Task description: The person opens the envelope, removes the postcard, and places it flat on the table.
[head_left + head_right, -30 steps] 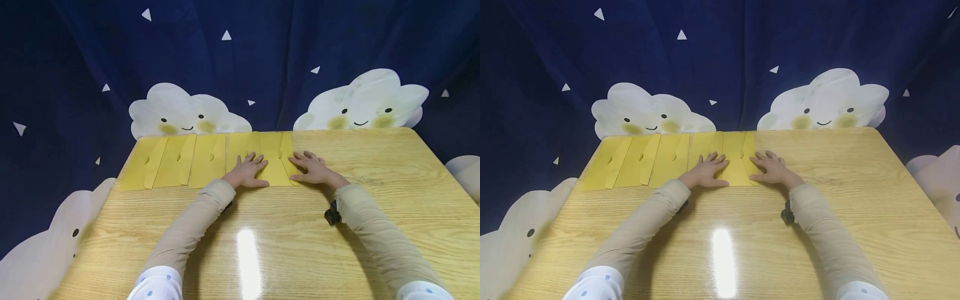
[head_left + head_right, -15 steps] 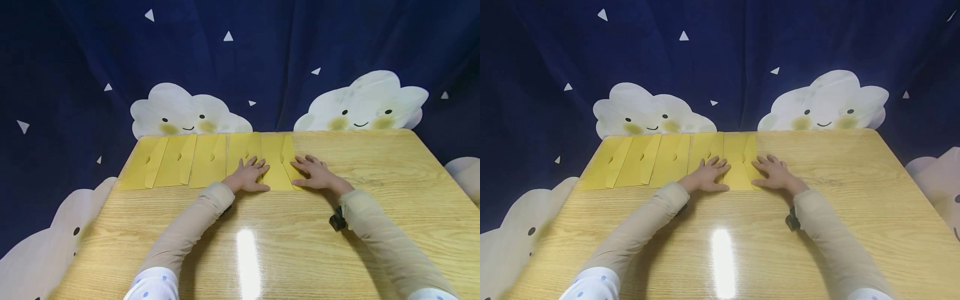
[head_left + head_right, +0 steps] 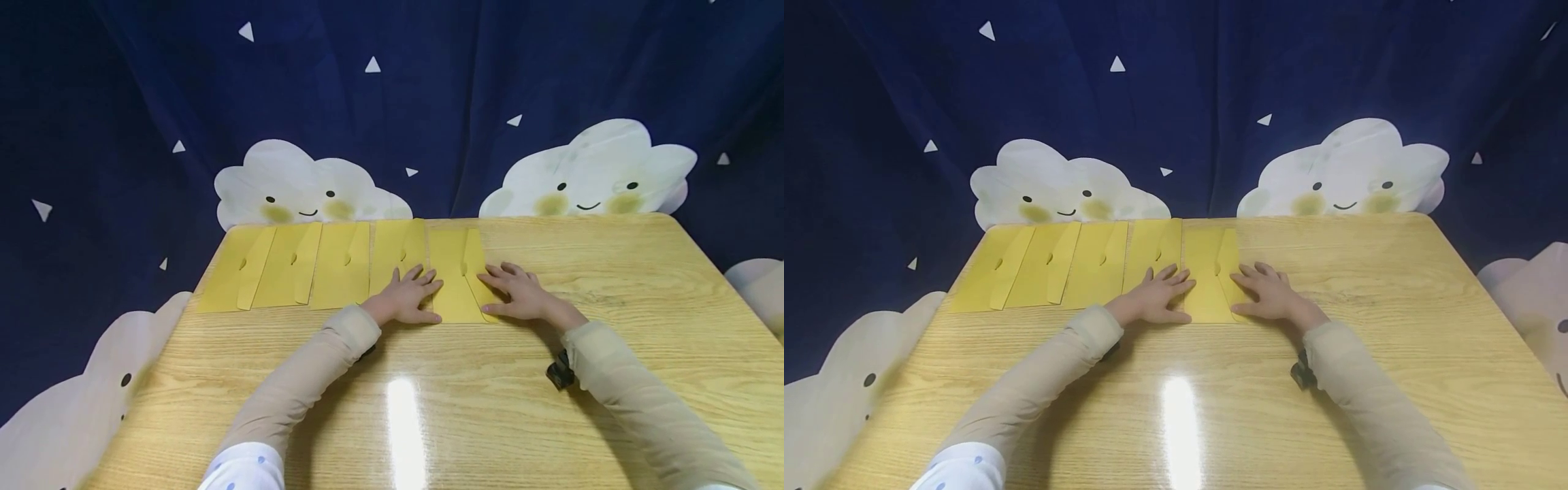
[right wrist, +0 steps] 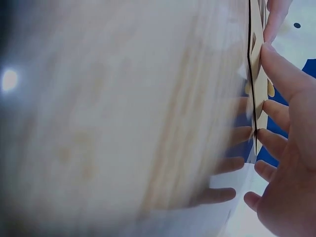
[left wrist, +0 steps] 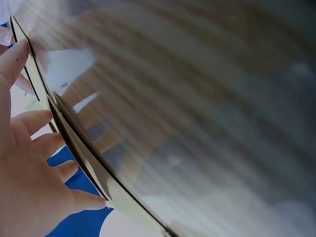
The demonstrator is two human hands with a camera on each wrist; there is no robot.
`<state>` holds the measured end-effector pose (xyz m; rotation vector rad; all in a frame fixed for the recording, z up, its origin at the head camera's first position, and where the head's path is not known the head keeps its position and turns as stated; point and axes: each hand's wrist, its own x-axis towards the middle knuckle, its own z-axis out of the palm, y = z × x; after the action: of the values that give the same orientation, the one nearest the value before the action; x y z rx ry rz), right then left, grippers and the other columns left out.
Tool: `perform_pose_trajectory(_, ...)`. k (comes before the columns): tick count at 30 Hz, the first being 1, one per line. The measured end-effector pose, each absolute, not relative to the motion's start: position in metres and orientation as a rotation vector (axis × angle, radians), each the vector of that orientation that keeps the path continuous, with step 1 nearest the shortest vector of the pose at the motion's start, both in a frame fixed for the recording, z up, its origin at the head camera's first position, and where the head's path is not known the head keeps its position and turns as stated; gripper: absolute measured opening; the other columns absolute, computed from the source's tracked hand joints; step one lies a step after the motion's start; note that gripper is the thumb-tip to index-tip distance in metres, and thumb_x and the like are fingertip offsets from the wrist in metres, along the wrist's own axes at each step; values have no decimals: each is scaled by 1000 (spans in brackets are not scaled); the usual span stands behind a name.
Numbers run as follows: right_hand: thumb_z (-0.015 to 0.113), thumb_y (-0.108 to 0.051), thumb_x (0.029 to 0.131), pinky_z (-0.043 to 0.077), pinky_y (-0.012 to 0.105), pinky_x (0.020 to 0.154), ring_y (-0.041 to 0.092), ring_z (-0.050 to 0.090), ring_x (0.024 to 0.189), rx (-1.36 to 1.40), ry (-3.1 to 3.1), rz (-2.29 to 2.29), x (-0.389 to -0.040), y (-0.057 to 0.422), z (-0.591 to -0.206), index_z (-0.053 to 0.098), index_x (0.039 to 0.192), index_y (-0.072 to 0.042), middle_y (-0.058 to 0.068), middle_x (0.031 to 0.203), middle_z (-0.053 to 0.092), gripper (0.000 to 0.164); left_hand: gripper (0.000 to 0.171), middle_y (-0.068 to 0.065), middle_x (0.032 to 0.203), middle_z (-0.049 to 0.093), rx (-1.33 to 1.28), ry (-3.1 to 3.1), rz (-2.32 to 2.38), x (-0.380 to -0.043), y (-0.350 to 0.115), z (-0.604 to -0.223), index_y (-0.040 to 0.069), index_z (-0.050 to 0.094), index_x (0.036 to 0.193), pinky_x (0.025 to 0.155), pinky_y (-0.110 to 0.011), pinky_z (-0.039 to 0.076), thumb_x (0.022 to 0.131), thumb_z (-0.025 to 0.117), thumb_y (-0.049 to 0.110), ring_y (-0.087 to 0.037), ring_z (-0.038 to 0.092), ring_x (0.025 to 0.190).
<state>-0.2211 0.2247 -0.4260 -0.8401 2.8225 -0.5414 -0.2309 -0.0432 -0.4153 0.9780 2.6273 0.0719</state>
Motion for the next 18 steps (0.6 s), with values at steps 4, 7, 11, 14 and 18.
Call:
perform_pose_trajectory(4, 60, -47, 83, 15, 64, 92, 47, 16, 129, -842, 2825, -513, -217, 225, -427, 40, 138, -6, 23, 143, 28, 71, 79, -1, 152, 7, 984, 2619, 59, -228, -43, -415, 21, 19, 146, 102, -62, 4, 84, 46, 62, -27, -2, 138)
perform_pose_trajectory(7, 60, -47, 83, 15, 64, 92, 46, 16, 129, -838, 2829, -493, -215, 225, -427, 40, 138, -6, 23, 143, 28, 72, 79, -2, 152, 8, 995, 2613, 65, -225, -43, -415, 21, 20, 146, 102, -61, 4, 84, 47, 62, -27, -1, 138)
perform_pose_trajectory(11, 61, -46, 83, 16, 64, 92, 46, 17, 129, -854, 2835, -477, -210, 226, -426, 40, 137, -5, 24, 142, 30, 71, 79, -2, 152, 8, 1013, 2609, 74, -222, -43, -414, 20, 20, 146, 102, -61, 5, 84, 48, 61, -28, -1, 138)
perform_pose_trajectory(14, 61, -45, 83, 17, 64, 91, 46, 18, 128, -877, 2840, -469, -207, 225, -425, 41, 137, -5, 24, 141, 31, 70, 79, -2, 152, 8, 1018, 2607, 75, -220, -44, -415, 20, 20, 146, 102, -61, 5, 84, 48, 61, -28, -1, 138)
perform_pose_trajectory(18, 61, -46, 83, 17, 64, 91, 46, 19, 128, -898, 2849, -469, -203, 225, -425, 41, 137, -5, 24, 141, 32, 70, 80, -2, 152, 8, 1025, 2607, 65, -218, -44, -416, 20, 21, 146, 102, -61, 5, 83, 48, 62, -28, -1, 138)
